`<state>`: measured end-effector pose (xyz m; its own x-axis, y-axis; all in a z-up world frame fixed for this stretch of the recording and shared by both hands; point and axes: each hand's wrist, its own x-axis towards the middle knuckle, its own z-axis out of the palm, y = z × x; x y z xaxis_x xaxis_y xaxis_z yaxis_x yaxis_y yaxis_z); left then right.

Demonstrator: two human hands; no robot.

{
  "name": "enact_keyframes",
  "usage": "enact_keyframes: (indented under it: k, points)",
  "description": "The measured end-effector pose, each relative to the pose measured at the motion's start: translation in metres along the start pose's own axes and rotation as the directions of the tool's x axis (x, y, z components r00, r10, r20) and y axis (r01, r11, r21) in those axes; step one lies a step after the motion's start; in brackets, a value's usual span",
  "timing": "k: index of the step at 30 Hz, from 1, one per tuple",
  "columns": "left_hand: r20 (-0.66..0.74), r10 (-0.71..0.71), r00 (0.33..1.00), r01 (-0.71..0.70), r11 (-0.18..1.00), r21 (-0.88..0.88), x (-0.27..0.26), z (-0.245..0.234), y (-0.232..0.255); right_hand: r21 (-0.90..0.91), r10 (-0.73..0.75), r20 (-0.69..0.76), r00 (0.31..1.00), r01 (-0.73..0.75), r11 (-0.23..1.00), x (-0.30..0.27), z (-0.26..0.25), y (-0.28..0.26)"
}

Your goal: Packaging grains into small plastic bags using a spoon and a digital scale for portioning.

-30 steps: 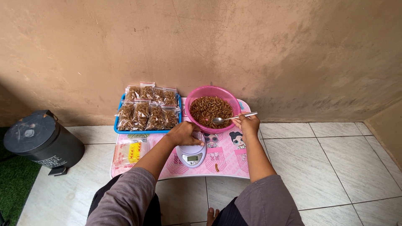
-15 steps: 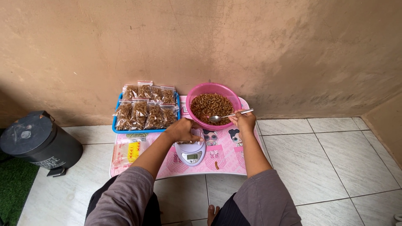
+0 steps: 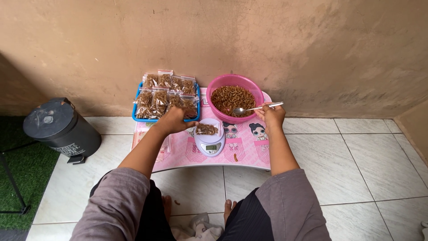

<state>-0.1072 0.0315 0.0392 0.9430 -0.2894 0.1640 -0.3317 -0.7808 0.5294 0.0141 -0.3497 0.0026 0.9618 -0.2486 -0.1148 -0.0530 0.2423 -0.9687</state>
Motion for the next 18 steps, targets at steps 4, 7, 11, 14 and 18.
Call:
enact_keyframes:
  k: [4,7,11,14,18]
  points:
    - [0.0,0.045,0.999,-0.045,0.997,0.06,-0.005,-0.003,-0.005,0.005,-0.013,0.006,1.0,0.013,1.0,0.001,-0.006,0.001]
    - [0.022,0.005,1.0,-0.006,0.998,0.062,-0.011,-0.001,-0.008,0.018,-0.026,0.017,1.0,0.026,1.0,-0.001,-0.008,0.0]
    - [0.068,0.0,0.998,-0.005,0.998,0.07,-0.015,0.017,-0.012,0.012,-0.029,0.033,0.999,0.029,1.0,-0.002,-0.009,0.001]
    - [0.156,0.007,0.988,-0.019,0.997,0.078,-0.014,0.036,-0.001,0.005,-0.023,0.048,0.999,0.023,1.0,-0.004,-0.011,0.0]
    - [0.286,0.026,0.958,-0.078,0.982,0.173,-0.015,0.065,0.007,0.001,-0.01,0.059,0.998,0.01,1.0,-0.01,-0.013,-0.006]
